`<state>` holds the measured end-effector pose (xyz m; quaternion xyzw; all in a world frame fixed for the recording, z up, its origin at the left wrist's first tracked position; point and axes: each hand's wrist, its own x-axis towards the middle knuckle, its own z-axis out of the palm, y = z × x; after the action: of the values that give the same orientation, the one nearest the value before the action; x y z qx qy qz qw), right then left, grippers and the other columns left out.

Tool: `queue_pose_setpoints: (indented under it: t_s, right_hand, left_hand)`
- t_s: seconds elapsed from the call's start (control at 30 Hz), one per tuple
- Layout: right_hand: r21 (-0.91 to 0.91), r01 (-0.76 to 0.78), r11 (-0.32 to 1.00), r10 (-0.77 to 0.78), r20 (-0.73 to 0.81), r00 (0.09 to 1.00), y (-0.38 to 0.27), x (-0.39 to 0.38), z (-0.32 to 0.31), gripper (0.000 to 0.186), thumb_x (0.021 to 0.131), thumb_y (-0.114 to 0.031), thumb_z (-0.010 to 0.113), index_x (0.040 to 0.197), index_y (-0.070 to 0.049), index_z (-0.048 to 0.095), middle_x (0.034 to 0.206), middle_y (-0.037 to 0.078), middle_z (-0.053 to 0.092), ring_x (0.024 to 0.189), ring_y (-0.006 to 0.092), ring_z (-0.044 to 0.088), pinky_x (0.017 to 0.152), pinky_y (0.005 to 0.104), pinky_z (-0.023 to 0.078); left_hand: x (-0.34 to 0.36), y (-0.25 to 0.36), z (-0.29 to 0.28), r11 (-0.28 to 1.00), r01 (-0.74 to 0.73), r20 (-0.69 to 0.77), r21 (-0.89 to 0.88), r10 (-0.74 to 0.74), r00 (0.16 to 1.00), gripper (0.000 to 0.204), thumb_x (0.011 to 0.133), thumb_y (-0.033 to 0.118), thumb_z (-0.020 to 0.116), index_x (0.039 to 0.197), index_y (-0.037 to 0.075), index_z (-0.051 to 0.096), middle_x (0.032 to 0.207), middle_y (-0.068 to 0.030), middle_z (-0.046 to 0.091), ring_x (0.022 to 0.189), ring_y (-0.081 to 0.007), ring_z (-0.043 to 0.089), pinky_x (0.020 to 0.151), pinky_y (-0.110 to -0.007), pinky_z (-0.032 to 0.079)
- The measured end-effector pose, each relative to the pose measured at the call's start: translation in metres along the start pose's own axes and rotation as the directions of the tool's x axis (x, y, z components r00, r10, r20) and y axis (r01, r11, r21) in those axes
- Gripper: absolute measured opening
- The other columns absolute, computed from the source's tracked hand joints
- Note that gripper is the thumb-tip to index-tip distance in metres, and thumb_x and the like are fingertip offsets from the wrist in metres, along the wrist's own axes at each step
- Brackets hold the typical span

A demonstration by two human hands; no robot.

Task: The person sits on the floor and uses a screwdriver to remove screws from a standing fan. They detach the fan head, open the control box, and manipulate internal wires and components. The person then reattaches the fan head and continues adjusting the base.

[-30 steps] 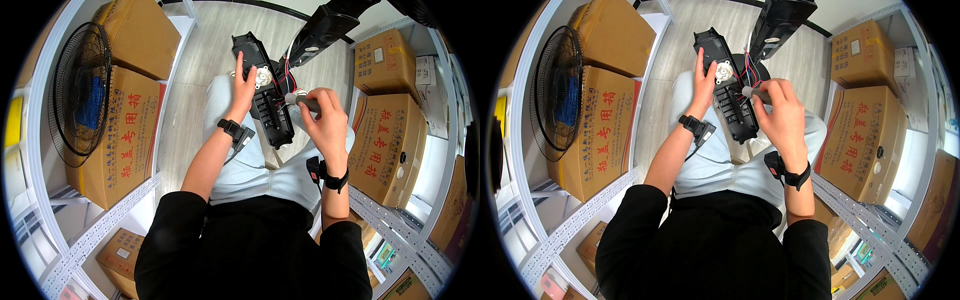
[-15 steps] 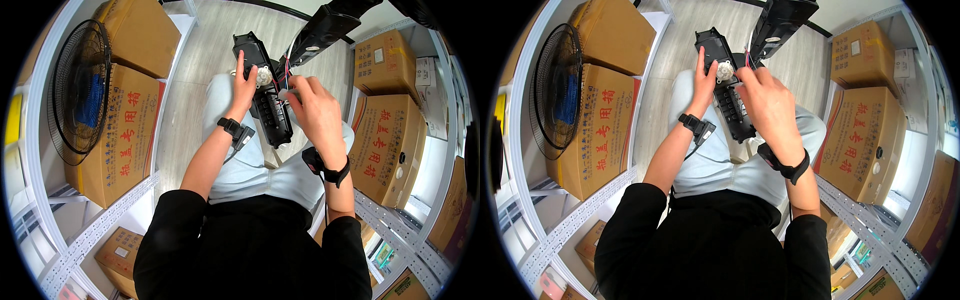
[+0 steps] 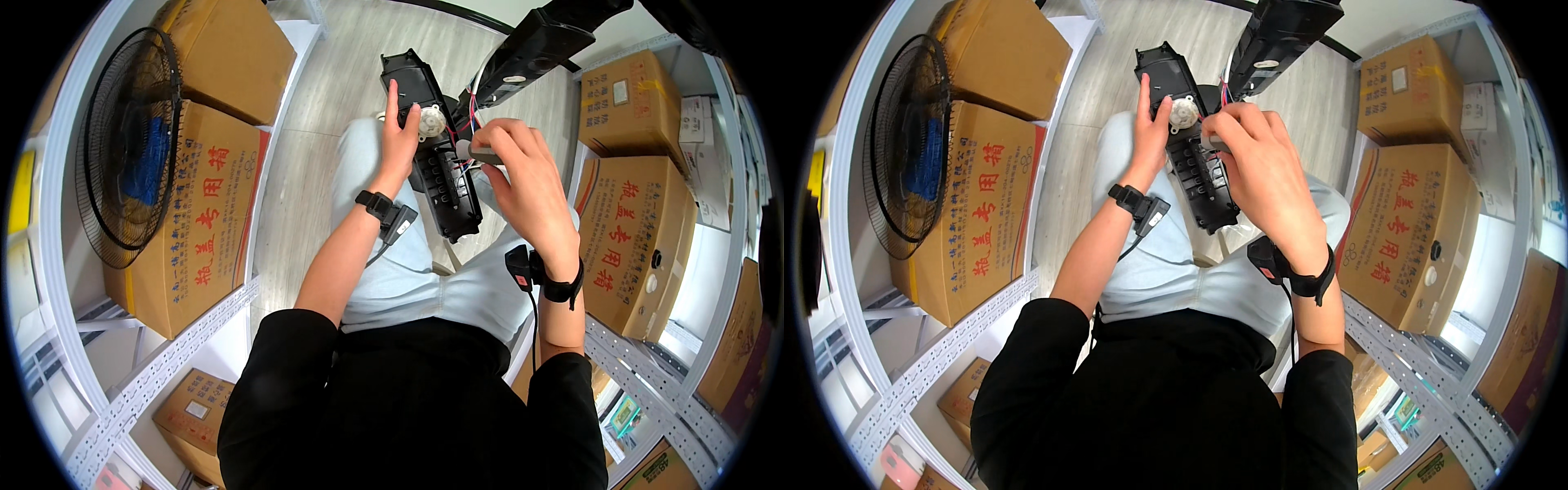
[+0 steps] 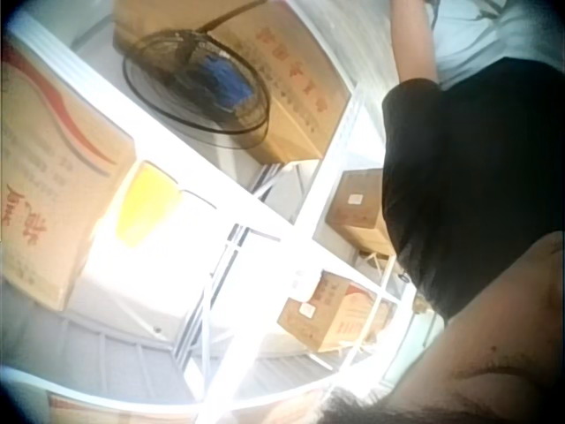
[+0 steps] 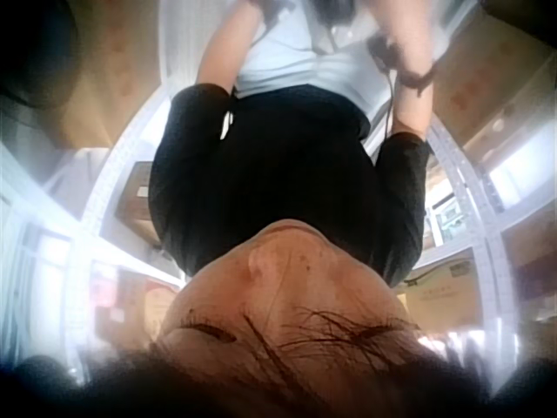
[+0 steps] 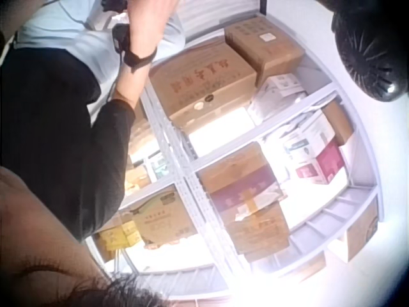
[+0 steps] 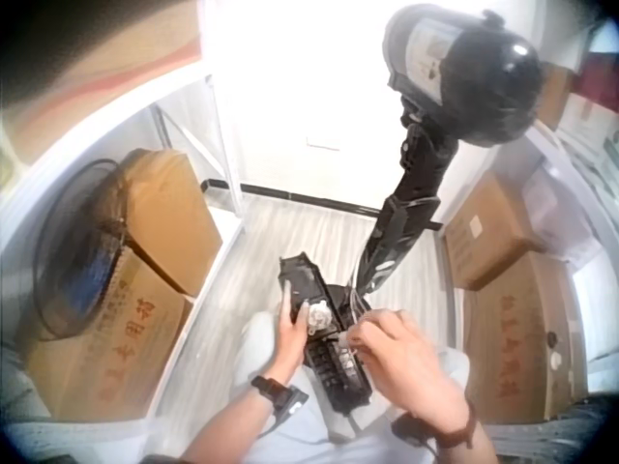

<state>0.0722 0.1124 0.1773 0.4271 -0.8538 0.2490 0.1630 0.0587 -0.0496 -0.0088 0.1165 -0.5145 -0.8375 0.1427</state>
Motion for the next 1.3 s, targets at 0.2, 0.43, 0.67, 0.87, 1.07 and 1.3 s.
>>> queue_pose_setpoints:
  t_s: [0.2,0.43,0.67,0.87,1.07,1.3]
  right_hand:
    - [-0.285,-0.42,0.862,0.483,0.205,0.851,-0.019,0.006,-0.004,0.019,0.078,-0.014,0.069,0.091,-0.007,0.057,0.083,0.008,0.058,0.074,0.0296,0.061,0.06,0.0379,0.051]
    - [-0.162,-0.287,0.944,0.298,0.043,0.954,-0.011,0.002,0.0,0.025,0.083,-0.024,0.069,0.093,-0.005,0.055,0.082,0.01,0.057,0.059,0.0312,0.061,0.048,0.0378,0.049]
    - [-0.042,-0.305,0.952,0.303,-0.047,0.952,-0.011,0.001,0.009,0.03,0.081,-0.022,0.07,0.103,-0.008,0.055,0.096,0.011,0.058,0.067,0.0335,0.063,0.054,0.0379,0.051]
    - [-0.038,-0.492,0.87,0.49,-0.038,0.871,-0.014,0.0,0.001,0.035,0.079,-0.022,0.073,0.104,-0.008,0.055,0.087,0.014,0.061,0.067,0.0349,0.063,0.06,0.0391,0.052]
    - [-0.126,-0.577,0.807,0.59,0.222,0.776,-0.014,0.002,-0.009,0.04,0.079,-0.03,0.074,0.102,-0.005,0.054,0.079,0.016,0.063,0.067,0.034,0.064,0.06,0.0404,0.051]
    - [-0.025,-0.548,0.836,0.541,0.209,0.815,-0.018,0.003,-0.018,0.031,0.079,-0.018,0.072,0.101,-0.008,0.055,0.083,0.016,0.062,0.07,0.0341,0.064,0.06,0.0406,0.05]
  left_hand:
    - [0.004,-0.01,-0.003,0.993,-0.06,0.004,0.103,0.06,0.998,0.063,0.094,0.01,0.052,0.15,0.012,0.022,0.149,-0.0133,0.031,0.131,-0.0175,0.035,0.105,-0.027,0.029]
    - [0.001,-0.003,0.0,0.999,-0.034,0.027,0.035,0.033,0.999,0.063,0.094,0.009,0.052,0.149,0.012,0.022,0.15,-0.0131,0.031,0.131,-0.0172,0.036,0.105,-0.028,0.029]
    - [0.003,-0.005,0.0,0.996,-0.037,0.016,0.078,0.036,0.999,0.064,0.094,0.009,0.053,0.149,0.013,0.022,0.15,-0.0129,0.031,0.131,-0.0181,0.036,0.106,-0.028,0.029]
    - [0.0,0.002,0.002,1.0,0.002,0.018,-0.014,-0.001,1.0,0.064,0.094,0.01,0.053,0.15,0.013,0.022,0.15,-0.0129,0.03,0.131,-0.0179,0.036,0.105,-0.028,0.029]
    - [0.002,-0.006,-0.001,0.993,-0.059,0.007,0.103,0.058,0.998,0.063,0.094,0.009,0.053,0.15,0.013,0.023,0.148,-0.011,0.033,0.126,-0.015,0.04,0.101,-0.026,0.034]
    - [0.0,0.0,0.002,1.0,-0.014,0.025,0.001,0.014,1.0,0.063,0.094,0.009,0.052,0.15,0.013,0.022,0.148,-0.0098,0.033,0.125,-0.0139,0.04,0.1,-0.025,0.034]
